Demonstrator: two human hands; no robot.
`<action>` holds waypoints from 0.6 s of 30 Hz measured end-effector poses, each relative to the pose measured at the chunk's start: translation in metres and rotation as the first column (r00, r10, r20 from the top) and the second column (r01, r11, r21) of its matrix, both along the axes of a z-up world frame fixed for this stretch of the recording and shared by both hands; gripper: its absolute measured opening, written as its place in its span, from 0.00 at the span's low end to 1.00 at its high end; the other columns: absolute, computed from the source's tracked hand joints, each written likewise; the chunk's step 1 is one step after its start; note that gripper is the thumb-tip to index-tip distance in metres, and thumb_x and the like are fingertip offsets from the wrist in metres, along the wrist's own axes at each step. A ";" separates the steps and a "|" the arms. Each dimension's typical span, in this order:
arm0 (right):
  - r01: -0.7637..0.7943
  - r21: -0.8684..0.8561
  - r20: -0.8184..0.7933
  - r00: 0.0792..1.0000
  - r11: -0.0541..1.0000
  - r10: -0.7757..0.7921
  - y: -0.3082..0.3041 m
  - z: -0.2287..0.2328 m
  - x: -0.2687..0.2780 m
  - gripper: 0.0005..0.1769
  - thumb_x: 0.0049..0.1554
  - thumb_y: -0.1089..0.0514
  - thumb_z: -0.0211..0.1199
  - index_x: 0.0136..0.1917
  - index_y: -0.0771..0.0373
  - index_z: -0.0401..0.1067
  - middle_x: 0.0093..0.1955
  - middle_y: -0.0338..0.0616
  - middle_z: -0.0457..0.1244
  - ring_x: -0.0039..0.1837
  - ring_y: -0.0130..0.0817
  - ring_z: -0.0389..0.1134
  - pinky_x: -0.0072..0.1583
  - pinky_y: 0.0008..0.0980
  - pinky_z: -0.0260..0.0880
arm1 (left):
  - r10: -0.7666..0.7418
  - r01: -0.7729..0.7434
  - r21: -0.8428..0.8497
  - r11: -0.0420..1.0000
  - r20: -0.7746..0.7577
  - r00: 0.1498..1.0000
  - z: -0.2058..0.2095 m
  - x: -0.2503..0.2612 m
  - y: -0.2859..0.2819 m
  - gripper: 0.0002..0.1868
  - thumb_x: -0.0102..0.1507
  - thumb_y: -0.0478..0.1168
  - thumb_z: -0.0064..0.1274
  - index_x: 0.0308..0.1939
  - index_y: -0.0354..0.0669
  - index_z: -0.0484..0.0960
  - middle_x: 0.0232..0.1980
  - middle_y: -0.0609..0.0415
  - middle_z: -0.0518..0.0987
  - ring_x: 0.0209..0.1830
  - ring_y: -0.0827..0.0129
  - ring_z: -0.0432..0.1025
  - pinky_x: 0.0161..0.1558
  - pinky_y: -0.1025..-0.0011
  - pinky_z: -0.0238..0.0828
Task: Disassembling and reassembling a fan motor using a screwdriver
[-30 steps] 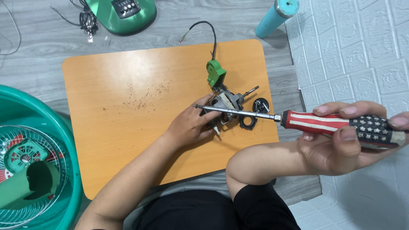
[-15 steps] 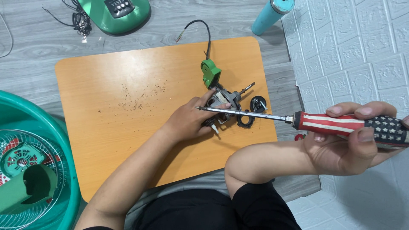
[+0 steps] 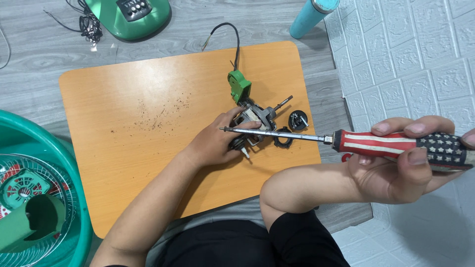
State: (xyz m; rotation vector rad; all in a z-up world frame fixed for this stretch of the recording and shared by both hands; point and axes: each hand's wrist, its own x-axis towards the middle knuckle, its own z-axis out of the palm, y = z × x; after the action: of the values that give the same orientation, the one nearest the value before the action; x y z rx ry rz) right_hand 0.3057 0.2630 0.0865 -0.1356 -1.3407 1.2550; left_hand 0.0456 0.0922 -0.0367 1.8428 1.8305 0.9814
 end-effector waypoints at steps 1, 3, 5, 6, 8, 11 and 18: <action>0.001 0.001 0.000 1.000 1.000 -0.001 0.000 0.000 0.000 0.25 0.67 0.66 0.52 0.73 0.44 0.62 0.61 0.50 0.62 0.52 0.53 0.68 0.47 0.46 0.79 | -0.001 0.001 0.001 1.000 0.000 1.000 0.001 0.000 -0.001 0.46 0.48 0.41 0.69 0.70 0.70 0.71 0.75 0.42 0.62 0.63 0.47 0.70 0.56 0.58 0.73; -0.021 -0.012 -0.016 1.000 1.000 0.021 0.000 -0.001 0.001 0.25 0.67 0.66 0.52 0.73 0.44 0.62 0.61 0.50 0.62 0.53 0.53 0.68 0.47 0.45 0.79 | -0.005 0.005 0.005 1.000 -0.020 1.000 0.002 0.000 -0.002 0.47 0.47 0.41 0.68 0.71 0.69 0.70 0.76 0.44 0.61 0.62 0.48 0.71 0.56 0.58 0.73; -0.033 -0.019 -0.024 0.999 0.999 0.032 0.000 -0.003 0.001 0.25 0.67 0.66 0.52 0.73 0.44 0.62 0.61 0.50 0.63 0.53 0.53 0.69 0.47 0.45 0.79 | -0.004 0.004 0.015 1.000 -0.006 1.000 0.003 0.000 -0.003 0.46 0.48 0.41 0.67 0.71 0.67 0.71 0.76 0.44 0.62 0.62 0.48 0.71 0.56 0.58 0.73; -0.044 -0.026 -0.032 0.999 0.999 0.043 0.000 -0.004 0.001 0.25 0.67 0.66 0.52 0.74 0.44 0.63 0.61 0.50 0.63 0.54 0.53 0.69 0.47 0.45 0.80 | -0.004 0.003 0.025 1.000 0.007 1.000 0.004 0.000 -0.004 0.44 0.49 0.40 0.66 0.71 0.66 0.72 0.76 0.44 0.62 0.63 0.48 0.71 0.57 0.58 0.73; -0.055 -0.035 -0.040 0.998 0.998 0.053 0.002 -0.006 0.002 0.25 0.67 0.66 0.52 0.74 0.44 0.63 0.61 0.50 0.63 0.54 0.52 0.69 0.47 0.45 0.80 | -0.002 0.002 0.017 1.000 0.003 1.000 -0.001 0.000 -0.004 0.44 0.49 0.40 0.65 0.71 0.67 0.71 0.76 0.44 0.62 0.62 0.49 0.71 0.56 0.58 0.73; -0.077 -0.050 -0.057 0.996 0.996 0.074 0.002 -0.008 0.002 0.25 0.67 0.66 0.52 0.74 0.44 0.63 0.61 0.50 0.64 0.55 0.52 0.70 0.47 0.45 0.81 | -0.006 0.005 0.031 1.000 0.005 1.000 -0.004 -0.001 -0.005 0.43 0.50 0.41 0.65 0.71 0.67 0.72 0.76 0.44 0.61 0.61 0.49 0.70 0.56 0.59 0.72; -0.133 -0.082 -0.101 0.987 0.988 0.124 0.004 -0.013 0.007 0.25 0.68 0.66 0.52 0.74 0.45 0.64 0.62 0.50 0.65 0.56 0.52 0.71 0.47 0.44 0.82 | -0.034 0.034 0.059 0.998 0.008 0.999 -0.005 -0.004 -0.008 0.45 0.50 0.40 0.65 0.72 0.66 0.71 0.76 0.44 0.62 0.62 0.48 0.70 0.58 0.59 0.71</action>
State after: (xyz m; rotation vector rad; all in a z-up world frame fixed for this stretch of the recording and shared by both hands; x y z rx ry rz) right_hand 0.3127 0.2670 0.0739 -0.0505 -1.2275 1.4128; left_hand 0.0416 0.0843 -0.0414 1.8947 1.7774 1.0406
